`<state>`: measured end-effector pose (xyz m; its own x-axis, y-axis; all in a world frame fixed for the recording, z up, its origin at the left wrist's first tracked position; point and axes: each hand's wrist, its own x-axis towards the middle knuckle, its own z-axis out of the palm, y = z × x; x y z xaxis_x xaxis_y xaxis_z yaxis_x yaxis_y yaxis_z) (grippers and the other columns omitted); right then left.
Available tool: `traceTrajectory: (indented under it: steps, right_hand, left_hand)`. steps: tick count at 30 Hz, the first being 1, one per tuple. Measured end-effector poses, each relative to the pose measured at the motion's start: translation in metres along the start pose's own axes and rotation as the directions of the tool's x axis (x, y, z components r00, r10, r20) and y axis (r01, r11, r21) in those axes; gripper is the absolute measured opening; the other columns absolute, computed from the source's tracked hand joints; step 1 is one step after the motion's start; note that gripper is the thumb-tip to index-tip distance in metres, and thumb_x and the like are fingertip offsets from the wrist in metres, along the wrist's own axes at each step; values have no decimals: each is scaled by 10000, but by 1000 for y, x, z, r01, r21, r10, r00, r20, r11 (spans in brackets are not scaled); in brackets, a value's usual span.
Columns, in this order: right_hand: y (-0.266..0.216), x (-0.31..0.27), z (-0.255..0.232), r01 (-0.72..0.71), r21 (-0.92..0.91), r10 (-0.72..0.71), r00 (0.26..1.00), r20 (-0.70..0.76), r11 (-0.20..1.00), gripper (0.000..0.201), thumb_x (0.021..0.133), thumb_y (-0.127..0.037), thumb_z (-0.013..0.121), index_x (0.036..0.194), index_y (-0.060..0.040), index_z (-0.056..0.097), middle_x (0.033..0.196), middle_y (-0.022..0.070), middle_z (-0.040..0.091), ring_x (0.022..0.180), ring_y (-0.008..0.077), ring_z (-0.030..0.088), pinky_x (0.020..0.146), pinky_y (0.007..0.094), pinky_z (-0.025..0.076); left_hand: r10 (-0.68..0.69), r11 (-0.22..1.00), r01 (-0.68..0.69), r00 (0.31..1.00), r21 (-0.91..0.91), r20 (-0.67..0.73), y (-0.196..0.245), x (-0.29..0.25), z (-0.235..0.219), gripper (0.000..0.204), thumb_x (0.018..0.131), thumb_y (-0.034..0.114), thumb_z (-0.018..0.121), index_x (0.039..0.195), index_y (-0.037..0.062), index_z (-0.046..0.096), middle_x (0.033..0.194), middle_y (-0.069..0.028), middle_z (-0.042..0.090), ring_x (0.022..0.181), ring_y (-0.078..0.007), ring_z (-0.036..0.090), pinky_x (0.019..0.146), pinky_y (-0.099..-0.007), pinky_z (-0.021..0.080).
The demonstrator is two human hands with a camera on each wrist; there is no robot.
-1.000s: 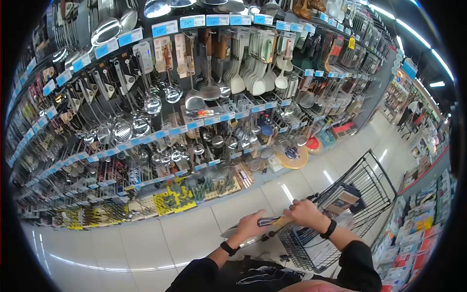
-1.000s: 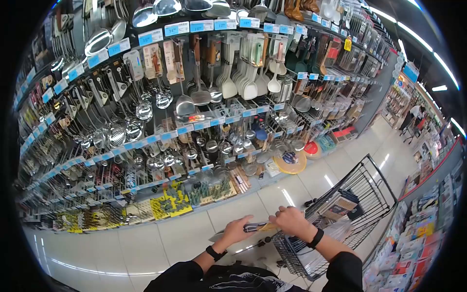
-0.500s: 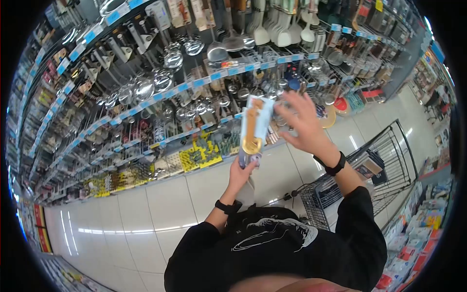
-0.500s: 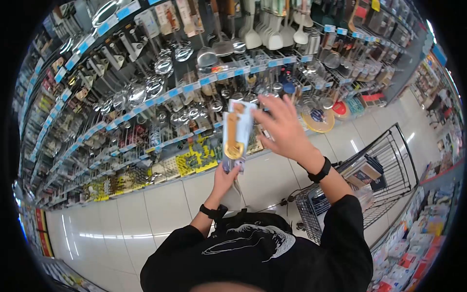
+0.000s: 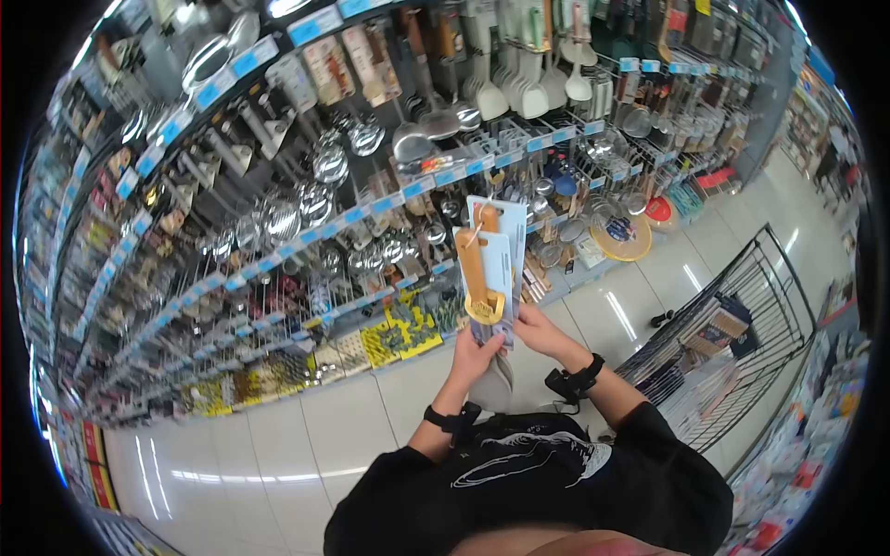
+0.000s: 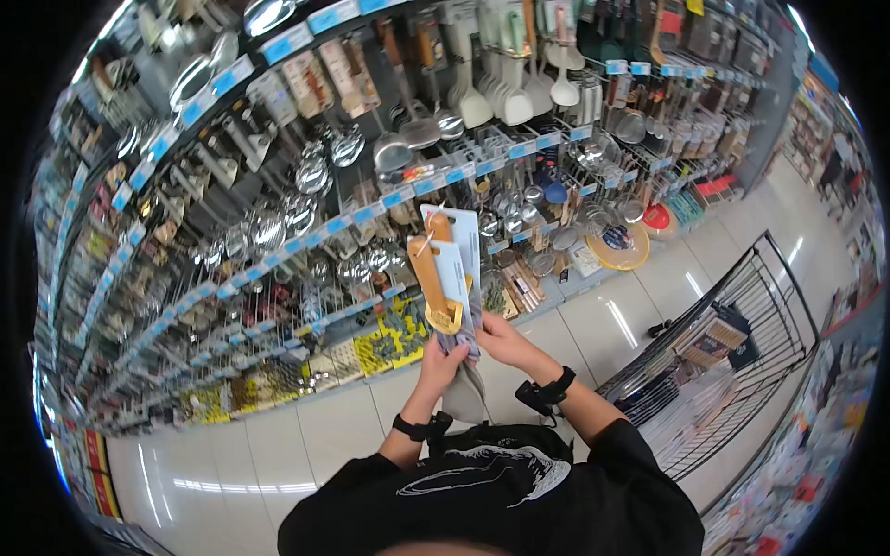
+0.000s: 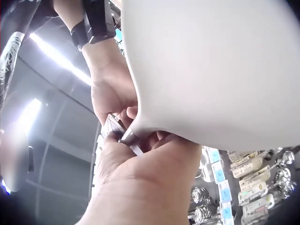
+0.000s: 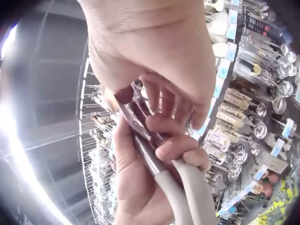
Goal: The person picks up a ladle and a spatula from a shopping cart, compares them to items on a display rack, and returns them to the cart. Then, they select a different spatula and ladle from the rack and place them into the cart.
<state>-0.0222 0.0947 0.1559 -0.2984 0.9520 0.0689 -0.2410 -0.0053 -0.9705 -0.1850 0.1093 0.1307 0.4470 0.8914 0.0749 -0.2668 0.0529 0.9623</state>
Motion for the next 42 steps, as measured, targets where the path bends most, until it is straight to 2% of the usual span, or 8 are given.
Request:
traceTrajectory:
  steps: [3,5,8,19,20,24,33,42]
  right_hand:
    - [7,-1,-5,116,-81,-123,987,-101,990,195,905,-53,485,1086,-3,537,846,13,592,655,63,551,562,225,466]
    - [-1,-6,-10,50,-87,-59,993,-102,995,202,902,-49,491,1091,3,535,859,30,595,740,72,560,636,230,477]
    - [-12,-7,-7,206,-284,-262,949,-174,936,218,900,-44,489,1110,9,519,885,59,594,837,91,561,730,235,473]
    - [-21,49,-90,448,29,-347,730,-589,894,308,903,7,482,1177,-6,341,1111,112,519,907,191,607,749,311,549]
    - [-34,54,-103,450,62,-339,750,-567,891,283,920,-22,445,1172,-38,318,1124,125,505,900,233,619,755,385,569]
    - [-62,86,-162,457,215,-235,741,-629,863,219,958,-123,409,1147,-80,306,1033,132,539,773,250,654,681,351,575]
    - [-116,133,-274,608,402,-262,720,-643,684,181,965,-107,402,1135,-78,349,931,48,492,614,132,483,538,273,402]
    - [-103,145,-314,509,254,-324,786,-526,822,257,940,-94,440,1187,-58,377,978,29,508,656,118,475,589,262,403]
  left_hand:
    - [-55,999,55,994,3,99,-6,5,0,219,840,29,581,1034,-16,490,843,-66,607,676,-135,601,619,-269,507]
    - [-69,997,72,994,-35,86,-7,11,4,230,832,45,587,1030,-17,487,854,-75,608,687,-145,611,635,-281,514]
    - [-80,997,78,991,22,110,-13,23,6,336,832,96,600,1115,-21,463,954,-93,599,785,-161,617,710,-296,512]
    - [-7,997,-9,977,-73,-214,-27,92,10,283,833,50,536,1096,-17,457,951,-130,605,882,-245,618,816,-378,505]
    - [85,996,-78,950,36,-301,-29,107,10,216,837,61,529,1027,0,446,860,-124,598,747,-235,626,724,-370,522]
    - [121,990,-137,944,-32,-306,-17,150,23,183,844,81,542,957,28,409,726,-71,536,441,-161,467,519,-323,459]
    - [172,984,-153,939,88,-298,-5,264,74,218,853,80,559,1011,26,419,735,-81,534,475,-150,464,488,-289,423]
    - [126,991,-132,968,-10,-216,-2,326,101,268,862,135,571,1056,29,418,759,-67,531,461,-120,430,482,-267,409]
